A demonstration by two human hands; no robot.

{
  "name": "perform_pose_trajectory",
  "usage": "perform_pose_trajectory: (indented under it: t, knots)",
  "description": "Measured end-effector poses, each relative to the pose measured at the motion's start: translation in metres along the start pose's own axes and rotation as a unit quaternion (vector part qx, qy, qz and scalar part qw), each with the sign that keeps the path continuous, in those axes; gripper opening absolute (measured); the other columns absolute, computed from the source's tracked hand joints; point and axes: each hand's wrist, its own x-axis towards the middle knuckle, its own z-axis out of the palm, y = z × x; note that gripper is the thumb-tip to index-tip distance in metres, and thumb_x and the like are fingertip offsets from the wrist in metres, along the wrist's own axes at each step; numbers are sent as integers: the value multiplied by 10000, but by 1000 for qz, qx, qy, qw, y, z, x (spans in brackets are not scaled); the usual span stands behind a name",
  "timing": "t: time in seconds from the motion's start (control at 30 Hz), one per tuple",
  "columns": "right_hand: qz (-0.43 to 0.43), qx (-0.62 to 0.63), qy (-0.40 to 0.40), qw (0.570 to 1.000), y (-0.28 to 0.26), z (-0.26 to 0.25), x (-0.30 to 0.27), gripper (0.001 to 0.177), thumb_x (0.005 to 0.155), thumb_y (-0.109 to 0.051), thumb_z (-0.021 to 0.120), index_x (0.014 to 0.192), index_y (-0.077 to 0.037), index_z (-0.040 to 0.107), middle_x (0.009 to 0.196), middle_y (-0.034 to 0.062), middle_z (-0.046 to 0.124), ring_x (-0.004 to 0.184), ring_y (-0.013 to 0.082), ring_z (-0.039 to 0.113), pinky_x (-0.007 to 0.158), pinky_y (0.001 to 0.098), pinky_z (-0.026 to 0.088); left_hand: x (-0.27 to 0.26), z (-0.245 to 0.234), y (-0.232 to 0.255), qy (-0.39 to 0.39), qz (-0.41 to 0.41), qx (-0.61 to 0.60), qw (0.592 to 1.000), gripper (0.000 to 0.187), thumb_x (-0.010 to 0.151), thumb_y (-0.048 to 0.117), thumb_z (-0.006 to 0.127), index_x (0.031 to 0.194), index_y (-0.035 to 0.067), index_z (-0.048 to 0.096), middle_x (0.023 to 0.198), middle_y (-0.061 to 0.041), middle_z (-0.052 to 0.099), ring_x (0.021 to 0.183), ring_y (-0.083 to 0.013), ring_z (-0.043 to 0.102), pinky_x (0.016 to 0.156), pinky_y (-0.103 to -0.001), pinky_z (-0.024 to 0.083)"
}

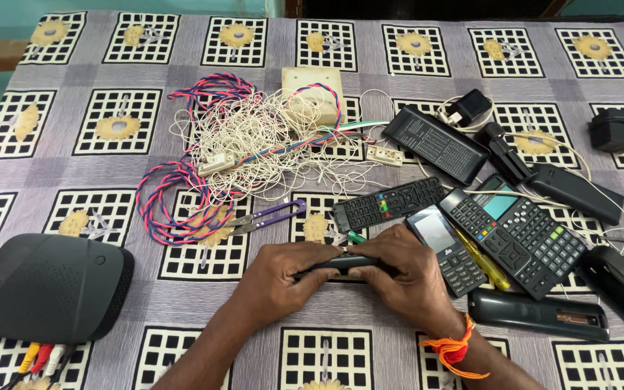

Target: The person disassembles a remote control using a screwdriver, removes the battery, and inspects the internal circuit board. They then reassemble the remote control and place it on a table alongside other mobile phones and electronic devices.

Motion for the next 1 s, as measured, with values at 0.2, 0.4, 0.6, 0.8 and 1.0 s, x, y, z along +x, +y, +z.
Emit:
perform_pose_trajectory:
  t: [0.2, 0.4, 0.6, 0.8, 1.0]
  knots:
    - [3, 1, 5, 1000, -4, 0, 2, 320, 727, -61, 837, 1042, -39, 783, 896, 75, 781, 812, 205, 679, 719, 328, 535, -1, 2, 1, 7, -12, -7, 1000, 256, 861, 103, 751, 1099, 10, 751, 1044, -168, 794, 923, -260, 805, 821, -334, 626]
    - [93, 50, -19, 994, -2, -7, 0, 459, 690, 0, 792, 1147, -27, 751, 903, 81, 714, 749, 145, 654, 638, 286, 513, -1, 2, -10, 35, -22, -115, 993, 293, 850, 67, 769, 1142, 41, 756, 1048, -123, 790, 927, -260, 769, 849, -334, 600]
    - [-35, 210, 16, 977, 4, -10, -4, 326, 794, 19, 784, 1118, 6, 747, 1109, 137, 711, 960, 182, 711, 791, 293, 609, -1, 1, -8, 43, 45, -43, 997, 312, 780, 15, 804, 1084, 68, 761, 1017, -88, 763, 1018, -247, 699, 953, -373, 524]
    - [-82, 138, 37, 986, -9, -11, -11, 308, 773, -1, 798, 1078, 2, 753, 1086, 138, 741, 988, 209, 748, 822, 314, 624, -4, 6, 0, 76, 129, -36, 988, 296, 815, 51, 784, 1106, 57, 738, 1088, -90, 765, 1055, -251, 725, 951, -381, 562]
    - [-114, 104, 53, 987, -6, -3, -12, 310, 797, -76, 817, 1086, 0, 734, 1055, 142, 748, 974, 214, 740, 824, 330, 597, -11, 11, 10, 102, 158, -40, 981, 293, 891, 188, 823, 1146, 61, 751, 1081, -98, 769, 1022, -242, 746, 889, -361, 597]
